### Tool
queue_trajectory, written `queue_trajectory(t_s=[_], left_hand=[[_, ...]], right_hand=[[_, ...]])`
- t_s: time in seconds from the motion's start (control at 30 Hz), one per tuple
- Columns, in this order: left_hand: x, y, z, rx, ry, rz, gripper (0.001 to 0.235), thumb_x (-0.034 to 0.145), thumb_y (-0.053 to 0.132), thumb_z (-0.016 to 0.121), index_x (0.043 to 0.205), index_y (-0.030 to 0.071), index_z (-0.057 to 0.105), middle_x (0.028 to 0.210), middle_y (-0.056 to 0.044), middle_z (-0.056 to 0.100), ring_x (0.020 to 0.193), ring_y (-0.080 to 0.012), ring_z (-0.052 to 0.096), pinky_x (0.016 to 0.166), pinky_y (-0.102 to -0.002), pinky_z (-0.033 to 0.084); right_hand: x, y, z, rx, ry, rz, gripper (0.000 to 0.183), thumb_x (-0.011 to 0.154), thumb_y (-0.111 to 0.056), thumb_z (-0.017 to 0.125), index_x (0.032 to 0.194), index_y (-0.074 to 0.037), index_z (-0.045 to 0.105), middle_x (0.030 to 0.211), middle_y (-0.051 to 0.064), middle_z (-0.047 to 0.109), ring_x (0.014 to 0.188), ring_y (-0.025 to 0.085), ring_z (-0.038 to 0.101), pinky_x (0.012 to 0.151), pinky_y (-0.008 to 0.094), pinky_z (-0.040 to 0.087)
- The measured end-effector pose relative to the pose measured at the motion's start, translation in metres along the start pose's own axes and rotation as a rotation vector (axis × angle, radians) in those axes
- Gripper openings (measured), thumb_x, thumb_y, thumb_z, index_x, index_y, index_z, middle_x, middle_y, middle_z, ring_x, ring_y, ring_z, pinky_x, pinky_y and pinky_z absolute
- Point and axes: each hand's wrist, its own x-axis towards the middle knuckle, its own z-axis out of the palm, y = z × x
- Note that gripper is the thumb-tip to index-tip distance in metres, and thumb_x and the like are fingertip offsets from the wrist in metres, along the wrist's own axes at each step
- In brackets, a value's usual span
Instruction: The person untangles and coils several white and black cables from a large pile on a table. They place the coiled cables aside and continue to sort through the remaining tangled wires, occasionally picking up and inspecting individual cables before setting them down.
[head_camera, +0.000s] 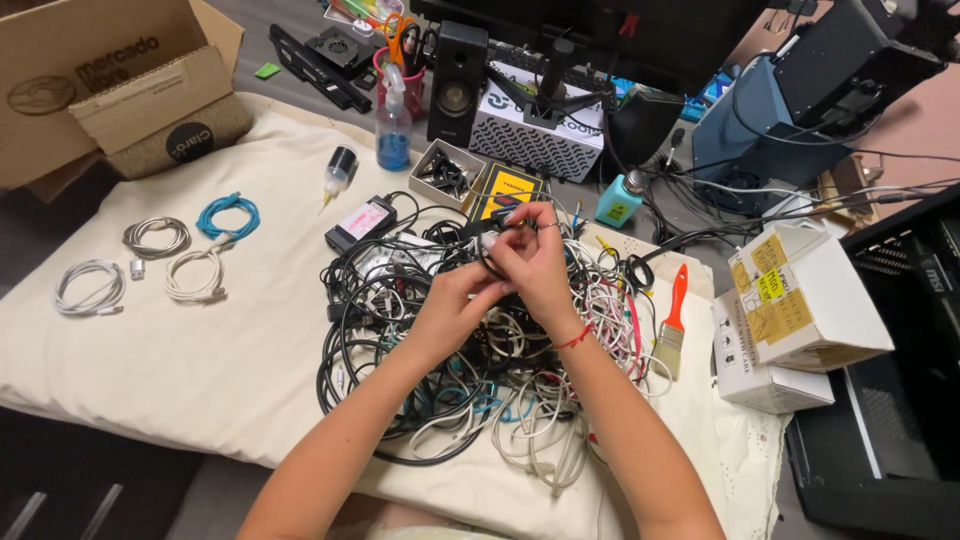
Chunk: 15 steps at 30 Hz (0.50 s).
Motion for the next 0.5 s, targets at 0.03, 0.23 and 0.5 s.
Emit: queue_trajectory(t_s=[0.03,0.23,0.5], left_hand=[[0.001,-0.002,-0.001,0.0,-0.006,0.0,0.009,0.096,0.013,0.072,0.098,0.006,0.076,0.084,-0.009,0.075,0.089,-0.0276,0.076,0.08,-0.036,0.061],[0.013,0.004,-0.008,-0.342,0.224,-0.284,0.022,0.103,0.018,0.065,0.091,0.0,0.07,0.093,-0.016,0.079,0.078,-0.0205,0.077,0.075,-0.033,0.066],[0.041,-0.006,-0.044,-0.436,0.34,-0.379,0.033,0.106,0.029,0.057,0.101,-0.001,0.069,0.079,-0.014,0.075,0.064,-0.014,0.073,0.061,-0.022,0.064]], right_hand=[[-0.003,0.0,-0.002,0.002,0.005,0.0,0.037,0.093,-0.013,0.074,0.117,-0.013,0.045,0.087,0.002,0.06,0.081,0.008,0.063,0.073,0.022,0.055],[-0.023,0.002,-0.015,-0.236,-0.108,0.022,0.022,0.097,-0.009,0.066,0.117,-0.01,0.058,0.101,0.009,0.067,0.086,0.016,0.072,0.069,0.027,0.061],[-0.044,0.003,-0.044,-0.593,-0.314,0.024,0.009,0.091,-0.02,0.075,0.084,-0.013,0.076,0.052,0.006,0.068,0.05,0.016,0.06,0.054,0.028,0.05]])
